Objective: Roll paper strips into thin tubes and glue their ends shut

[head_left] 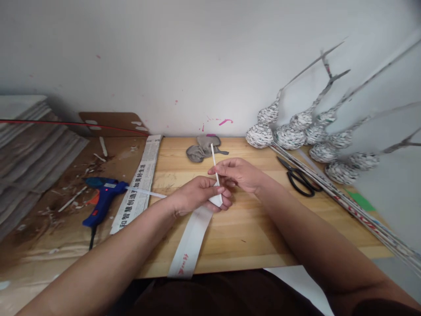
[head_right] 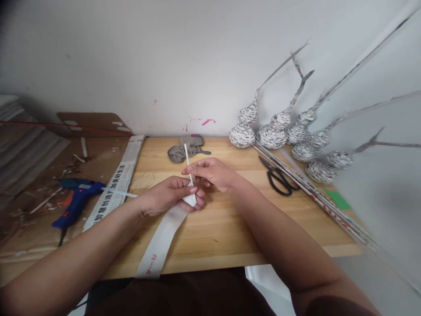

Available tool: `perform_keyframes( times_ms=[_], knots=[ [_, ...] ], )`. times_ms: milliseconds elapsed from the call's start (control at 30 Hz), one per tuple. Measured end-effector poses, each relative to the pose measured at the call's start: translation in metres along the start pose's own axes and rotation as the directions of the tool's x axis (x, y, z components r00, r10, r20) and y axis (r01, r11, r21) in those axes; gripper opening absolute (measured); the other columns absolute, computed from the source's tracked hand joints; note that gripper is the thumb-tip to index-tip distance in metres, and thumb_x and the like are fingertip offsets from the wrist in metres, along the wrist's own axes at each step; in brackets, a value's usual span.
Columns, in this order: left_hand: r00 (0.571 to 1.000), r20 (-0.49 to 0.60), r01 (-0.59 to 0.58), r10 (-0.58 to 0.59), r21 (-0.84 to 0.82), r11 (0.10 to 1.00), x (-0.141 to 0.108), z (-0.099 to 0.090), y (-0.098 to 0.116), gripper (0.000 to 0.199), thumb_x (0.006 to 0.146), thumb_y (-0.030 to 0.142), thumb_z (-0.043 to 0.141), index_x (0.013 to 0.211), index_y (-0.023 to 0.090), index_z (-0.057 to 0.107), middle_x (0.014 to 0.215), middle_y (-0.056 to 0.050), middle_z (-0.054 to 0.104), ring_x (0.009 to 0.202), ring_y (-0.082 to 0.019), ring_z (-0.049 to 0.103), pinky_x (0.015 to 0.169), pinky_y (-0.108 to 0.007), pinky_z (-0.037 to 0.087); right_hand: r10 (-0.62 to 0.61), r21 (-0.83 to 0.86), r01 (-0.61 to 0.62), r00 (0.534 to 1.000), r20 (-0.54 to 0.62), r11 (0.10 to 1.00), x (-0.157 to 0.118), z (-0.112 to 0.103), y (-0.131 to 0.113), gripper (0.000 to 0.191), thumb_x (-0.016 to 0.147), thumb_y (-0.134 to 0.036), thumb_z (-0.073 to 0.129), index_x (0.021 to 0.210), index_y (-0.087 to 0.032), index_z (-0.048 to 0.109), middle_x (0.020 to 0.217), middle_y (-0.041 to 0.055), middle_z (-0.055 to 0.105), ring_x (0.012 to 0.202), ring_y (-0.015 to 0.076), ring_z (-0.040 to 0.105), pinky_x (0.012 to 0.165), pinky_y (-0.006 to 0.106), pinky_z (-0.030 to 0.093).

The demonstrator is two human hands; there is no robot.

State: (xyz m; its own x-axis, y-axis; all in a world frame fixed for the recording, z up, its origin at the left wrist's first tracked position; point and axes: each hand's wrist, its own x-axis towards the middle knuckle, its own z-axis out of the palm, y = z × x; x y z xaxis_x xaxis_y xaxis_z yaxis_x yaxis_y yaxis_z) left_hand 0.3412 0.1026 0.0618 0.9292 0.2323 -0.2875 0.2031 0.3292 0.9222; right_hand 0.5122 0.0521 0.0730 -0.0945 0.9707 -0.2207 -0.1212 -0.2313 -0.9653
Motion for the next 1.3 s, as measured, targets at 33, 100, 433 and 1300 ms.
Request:
perform_keyframes(
  times_ms=[33,100,433,1300],
  knots=[
    [1.000,0.000,-0.002,0.002,-0.001,1.000,0.0001,-0.0002,-0.0003,0.031,0.084,0.041,0.062,0.093,0.011,0.069,0.088,-0.011,0.069,0.082,-0.018,0.064,0.075,-0.035,0.051,0.005,-0.013,-0.004,0.999,0.034,1.000,-0.0002,-0.0003,0.0003,0.031,0.073,-0.041,0.073,0.082,-0.012,0.068,0.055,-0.0023,0.054,0.043,0.0041,0.036,0.039,0.019,0.022],
    [1.000,0.004,0.000,0.000,0.006,1.000,0.0001,0.0000,-0.0003,0.031,0.084,0.040,0.061,0.093,0.011,0.069,0.088,-0.011,0.069,0.082,-0.017,0.064,0.075,-0.033,0.051,0.010,-0.008,-0.010,1.000,0.028,1.000,0.0000,-0.0007,0.0011,0.029,0.072,-0.039,0.074,0.076,-0.011,0.066,0.055,-0.0024,0.054,0.043,0.0035,0.036,0.040,0.019,0.022],
    [1.000,-0.006,0.015,-0.016,-0.035,0.999,-0.0006,-0.0001,-0.0012,0.031,0.083,0.041,0.063,0.095,0.012,0.068,0.092,-0.011,0.069,0.081,-0.017,0.065,0.075,-0.034,0.051,0.006,-0.002,-0.006,0.999,0.034,1.000,0.0002,-0.0036,0.0016,0.032,0.073,-0.041,0.073,0.083,-0.011,0.069,0.056,-0.0019,0.054,0.045,0.0047,0.038,0.040,0.019,0.023],
    [0.999,0.007,0.042,-0.042,-0.004,0.999,-0.0024,0.0062,0.0046,0.027,0.085,0.036,0.061,0.091,0.011,0.068,0.092,-0.011,0.067,0.088,-0.019,0.064,0.082,-0.038,0.050,-0.036,0.040,0.041,0.993,-0.109,0.998,0.0008,0.0010,0.0012,0.032,0.065,-0.040,0.080,0.065,-0.014,0.060,0.050,-0.0064,0.045,0.043,0.0038,0.032,0.038,0.019,0.020]
  ],
)
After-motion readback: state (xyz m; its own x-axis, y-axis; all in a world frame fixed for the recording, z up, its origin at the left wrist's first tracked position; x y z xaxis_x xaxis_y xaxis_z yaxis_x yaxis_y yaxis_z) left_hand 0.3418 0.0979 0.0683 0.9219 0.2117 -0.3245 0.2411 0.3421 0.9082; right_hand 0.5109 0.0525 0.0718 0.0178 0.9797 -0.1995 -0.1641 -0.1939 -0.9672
